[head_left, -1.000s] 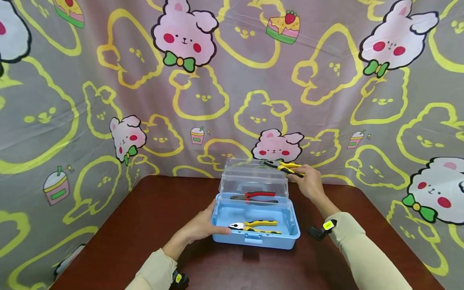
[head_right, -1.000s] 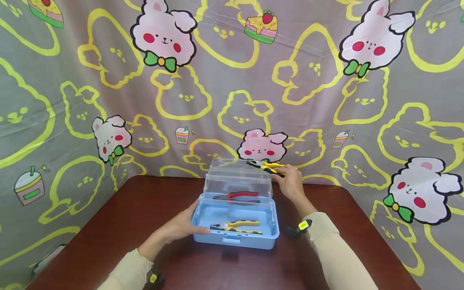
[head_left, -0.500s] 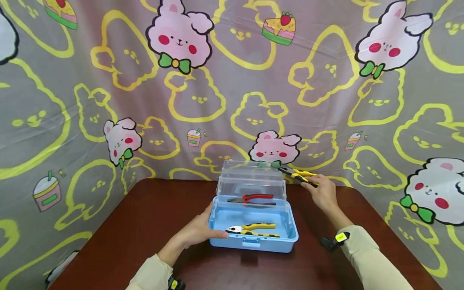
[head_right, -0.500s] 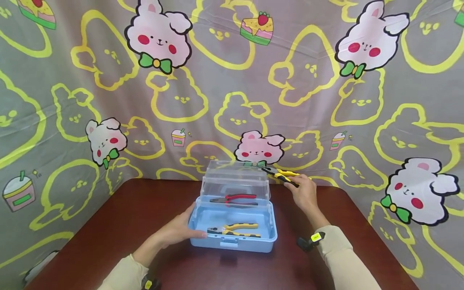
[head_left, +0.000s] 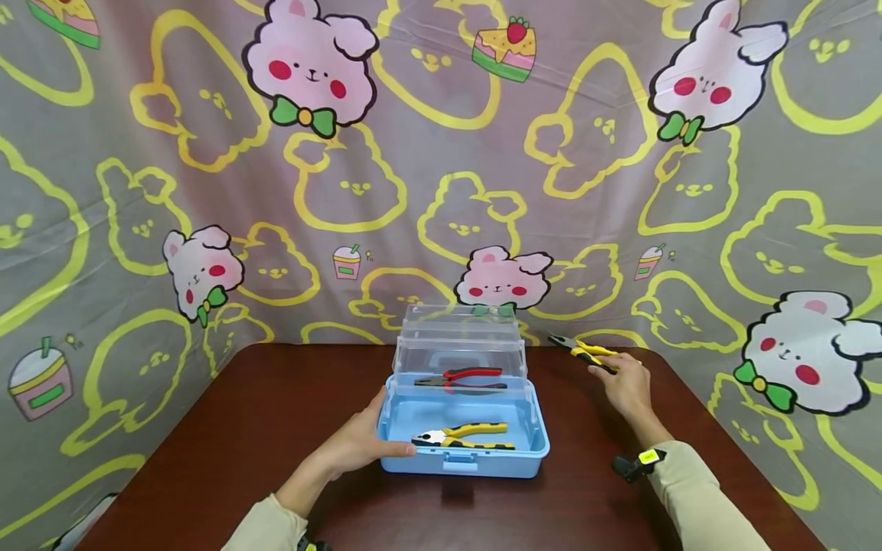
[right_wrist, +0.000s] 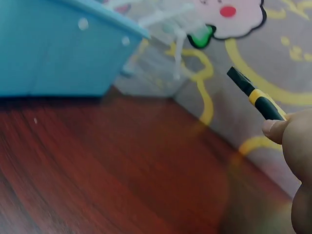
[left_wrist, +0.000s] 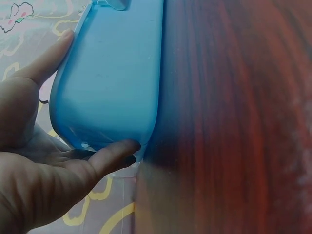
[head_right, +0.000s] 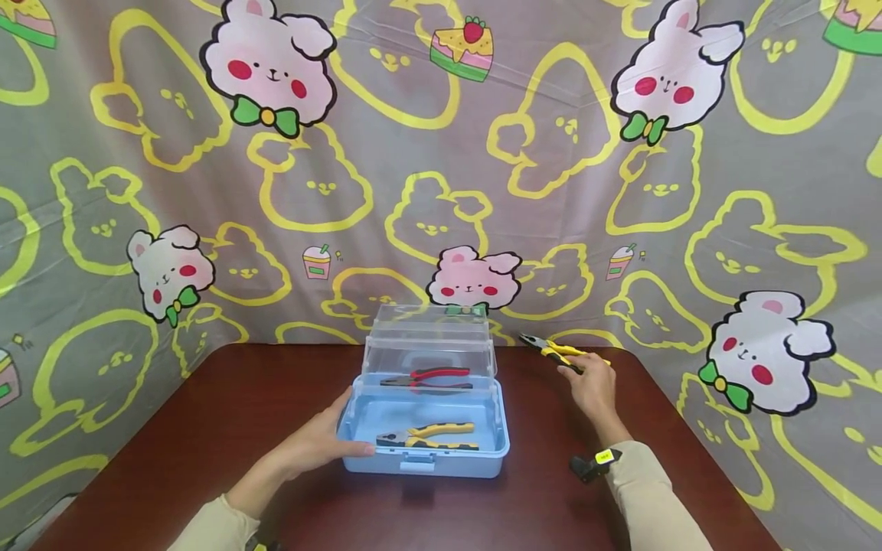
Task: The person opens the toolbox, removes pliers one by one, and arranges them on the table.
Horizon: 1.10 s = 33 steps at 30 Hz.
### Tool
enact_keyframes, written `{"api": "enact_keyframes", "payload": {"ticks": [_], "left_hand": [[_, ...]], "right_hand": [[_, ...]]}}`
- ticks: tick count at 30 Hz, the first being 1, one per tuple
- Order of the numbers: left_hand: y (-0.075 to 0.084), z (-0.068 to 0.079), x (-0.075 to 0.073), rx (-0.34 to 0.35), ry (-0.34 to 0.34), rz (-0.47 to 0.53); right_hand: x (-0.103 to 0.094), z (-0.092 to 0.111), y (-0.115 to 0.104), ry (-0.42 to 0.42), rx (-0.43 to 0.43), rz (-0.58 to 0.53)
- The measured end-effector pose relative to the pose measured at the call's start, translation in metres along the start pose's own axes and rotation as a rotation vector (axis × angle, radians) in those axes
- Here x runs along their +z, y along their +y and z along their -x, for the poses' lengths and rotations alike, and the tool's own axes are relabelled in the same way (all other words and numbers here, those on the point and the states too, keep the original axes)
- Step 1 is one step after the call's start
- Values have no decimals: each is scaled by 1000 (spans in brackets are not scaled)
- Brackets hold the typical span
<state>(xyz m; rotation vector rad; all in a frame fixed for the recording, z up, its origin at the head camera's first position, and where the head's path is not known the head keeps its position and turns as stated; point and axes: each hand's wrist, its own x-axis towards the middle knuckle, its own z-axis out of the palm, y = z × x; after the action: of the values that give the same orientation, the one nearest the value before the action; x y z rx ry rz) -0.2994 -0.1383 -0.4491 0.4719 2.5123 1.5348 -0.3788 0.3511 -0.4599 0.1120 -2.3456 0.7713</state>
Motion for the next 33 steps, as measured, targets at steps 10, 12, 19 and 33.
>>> {"api": "enact_keyframes", "payload": {"ticks": [10,12,19,33], "left_hand": [[0,3,-2,23,-9,1],[-1,3,-2,27,-8,0],[-1,1,-2,25,-2,-5],[-1,1,-3,34,4,-13]], "right_hand": [[8,15,25,-95,135,66],[10,16,27,-129,188,69],[12,11,30,-278,386,82],[4,6,35,-389,299,134]]}}
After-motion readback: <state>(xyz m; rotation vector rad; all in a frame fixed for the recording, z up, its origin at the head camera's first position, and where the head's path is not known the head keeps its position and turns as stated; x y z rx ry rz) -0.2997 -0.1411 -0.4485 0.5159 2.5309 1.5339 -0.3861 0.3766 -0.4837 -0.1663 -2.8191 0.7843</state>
